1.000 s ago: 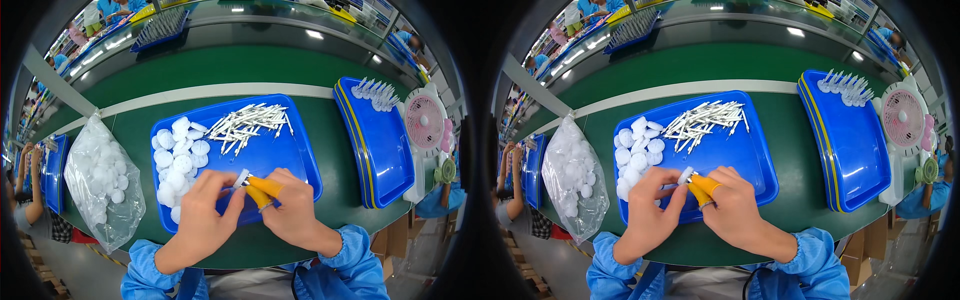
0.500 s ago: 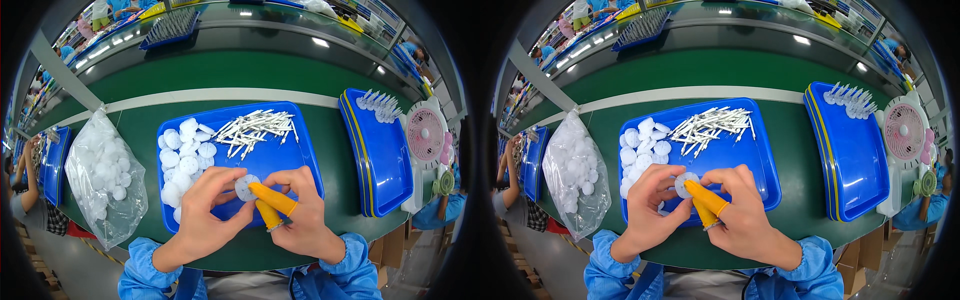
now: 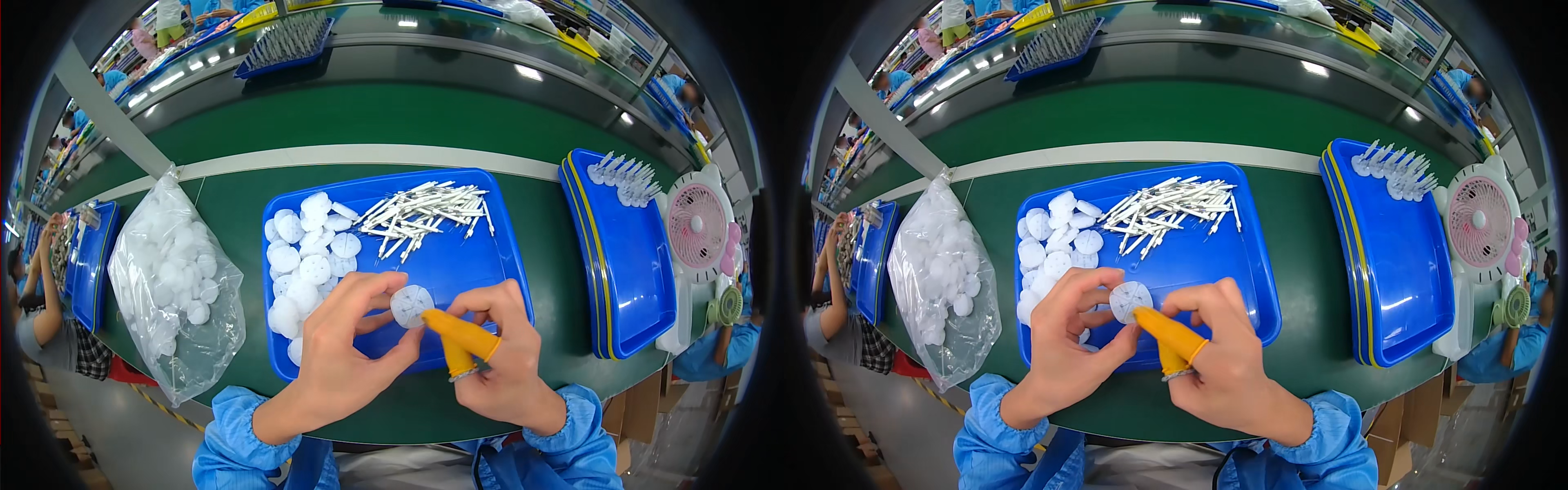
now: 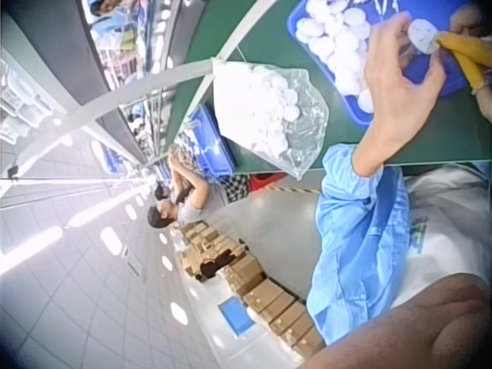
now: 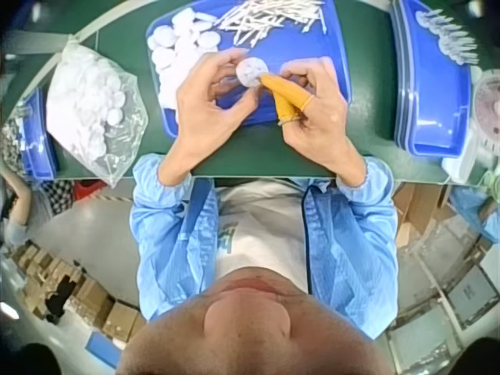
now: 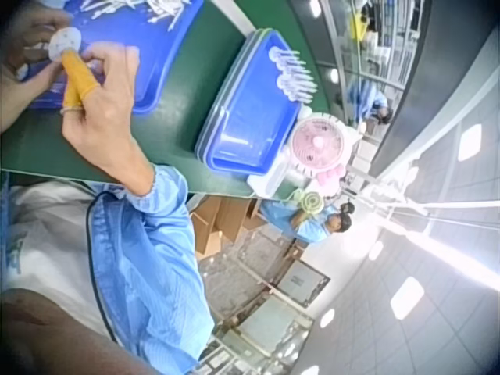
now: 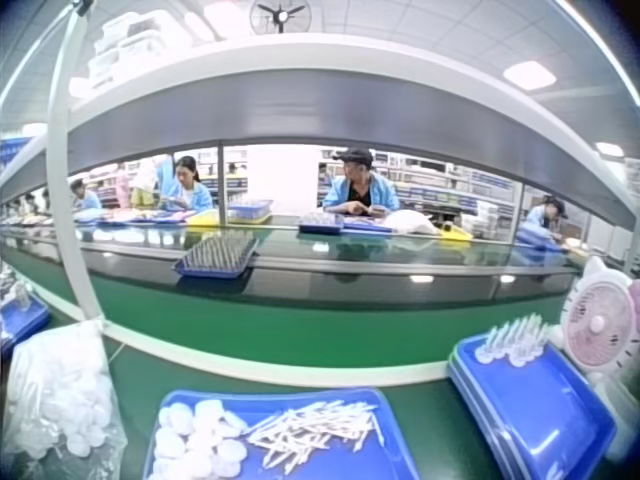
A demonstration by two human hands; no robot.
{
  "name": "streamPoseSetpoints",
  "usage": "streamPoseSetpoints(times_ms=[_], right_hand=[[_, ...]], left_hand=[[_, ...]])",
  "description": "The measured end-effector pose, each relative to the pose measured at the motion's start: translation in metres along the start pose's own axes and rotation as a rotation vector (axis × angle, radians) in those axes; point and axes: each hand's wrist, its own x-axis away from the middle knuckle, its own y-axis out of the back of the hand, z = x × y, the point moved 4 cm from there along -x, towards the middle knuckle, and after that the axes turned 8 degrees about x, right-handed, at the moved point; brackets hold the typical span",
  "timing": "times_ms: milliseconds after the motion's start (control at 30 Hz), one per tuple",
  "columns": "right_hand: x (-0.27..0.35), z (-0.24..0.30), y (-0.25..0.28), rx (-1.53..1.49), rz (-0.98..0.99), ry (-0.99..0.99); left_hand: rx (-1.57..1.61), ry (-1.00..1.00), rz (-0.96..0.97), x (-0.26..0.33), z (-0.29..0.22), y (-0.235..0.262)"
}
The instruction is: The person assembles small white plastic components by inserting metal rods into them. They pick up a white plastic piece and a metal rod from a blue tray, insert the rod into the plastic piece, and place the finished assembly into a stack of blue trays. The process is repeated continuously throughout the clip.
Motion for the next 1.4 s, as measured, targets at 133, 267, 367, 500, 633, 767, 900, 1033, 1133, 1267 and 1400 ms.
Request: streamPoseSetpoints(times_ms=[133,267,367,500,633,767,900,1033,1133,1267,1400], right_hand=[[0.001,-0.001,0.002,0.011,-0.012,-0.003],[-0.002,-0.003,0.000,0.009,-0.025,-0.009],[-0.002,-0.002,0.002,-0.011,-0.043,-0.020],[-0.001,-0.009,-0.003,0.020,-0.024,-0.045],[0.000,-0.008,0.000,0.002,-0.053,-0.039],[-0.001,-0.005,0.000,0.032,-0.027,-0.019],[0.002,-0.005,0.003,0.045,-0.045,-0.018],[-0.004,-0.005,0.000,0.058,-0.015,0.004],[-0.001,-0.006,0.000,0.080,0.026,-0.023],[0.000,-0.006,-0.001,0.021,-0.006,-0.029],[-0.003,-0.006,-0.001,0.060,0.017,-0.004]], left_hand=[[-0.014,0.000,-0.015,0.000,-0.002,0.001],[-0.034,0.009,0.051,-0.001,-0.003,-0.001],[-0.035,0.004,0.046,0.000,-0.005,-0.002],[-0.027,0.001,0.039,0.002,-0.004,-0.005],[-0.019,0.012,0.044,0.001,-0.002,-0.006],[-0.017,0.021,0.033,0.002,-0.002,-0.004],[-0.017,0.035,0.023,0.001,-0.001,-0.003],[-0.073,0.004,0.103,0.002,-0.006,-0.005],[-0.078,-0.001,0.103,0.002,-0.005,-0.005],[-0.104,0.004,0.125,0.002,-0.007,-0.007],[-0.157,-0.004,0.161,0.002,-0.012,-0.008]])
